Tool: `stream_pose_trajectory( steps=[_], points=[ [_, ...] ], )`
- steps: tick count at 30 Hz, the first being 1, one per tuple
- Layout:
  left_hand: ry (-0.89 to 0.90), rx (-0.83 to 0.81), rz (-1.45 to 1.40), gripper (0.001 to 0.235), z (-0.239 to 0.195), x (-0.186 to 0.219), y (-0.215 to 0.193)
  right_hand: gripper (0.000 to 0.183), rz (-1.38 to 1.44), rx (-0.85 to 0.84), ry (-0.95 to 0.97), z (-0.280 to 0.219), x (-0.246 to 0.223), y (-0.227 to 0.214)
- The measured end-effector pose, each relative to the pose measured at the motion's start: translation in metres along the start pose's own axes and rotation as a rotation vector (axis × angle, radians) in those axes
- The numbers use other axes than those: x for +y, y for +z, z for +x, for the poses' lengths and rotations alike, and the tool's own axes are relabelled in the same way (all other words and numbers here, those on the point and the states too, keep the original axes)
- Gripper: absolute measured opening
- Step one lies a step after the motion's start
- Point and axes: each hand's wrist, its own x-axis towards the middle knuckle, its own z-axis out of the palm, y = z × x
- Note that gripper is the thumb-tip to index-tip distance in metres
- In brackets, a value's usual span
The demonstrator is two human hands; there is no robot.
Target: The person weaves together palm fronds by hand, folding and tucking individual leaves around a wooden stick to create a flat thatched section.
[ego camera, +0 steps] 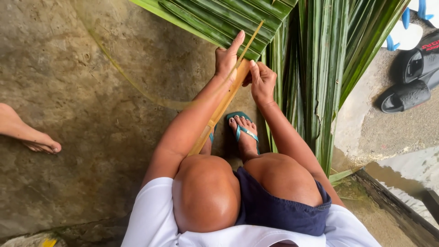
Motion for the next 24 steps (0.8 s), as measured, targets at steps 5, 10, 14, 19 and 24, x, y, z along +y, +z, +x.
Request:
stream_pose_trajectory(
  steps=[5, 10, 14, 19, 24],
  points=[
    [0.038, -0.043, 0.11, 0.058, 0.016, -0.006, -0.001, 0.041, 0.176, 0.057, 0.183, 0.003, -0.002, 0.005],
    [0.005, -0.042, 0.132, 0.063, 0.01, 0.002, 0.01, 0.041, 0.248, 0.03, 0.249, 0.012, -0.016, 0.001],
    [0.028, -0.015, 0.089, 0.06, 0.026, -0.01, 0.007, 0.041, 0.243, -0.093, 0.408, 0.017, -0.01, -0.013],
    [-0.044, 0.076, 0.096, 0.062, 0.032, -0.023, 0.001, 0.022, 0.117, -0.096, 0.318, 0.032, -0.009, -0.04],
    [0.062, 0.041, 0.274, 0.063, 0.048, -0.037, -0.008, 0.022, 0.22, 0.112, 0.367, 0.066, -0.001, -0.051]
  ],
)
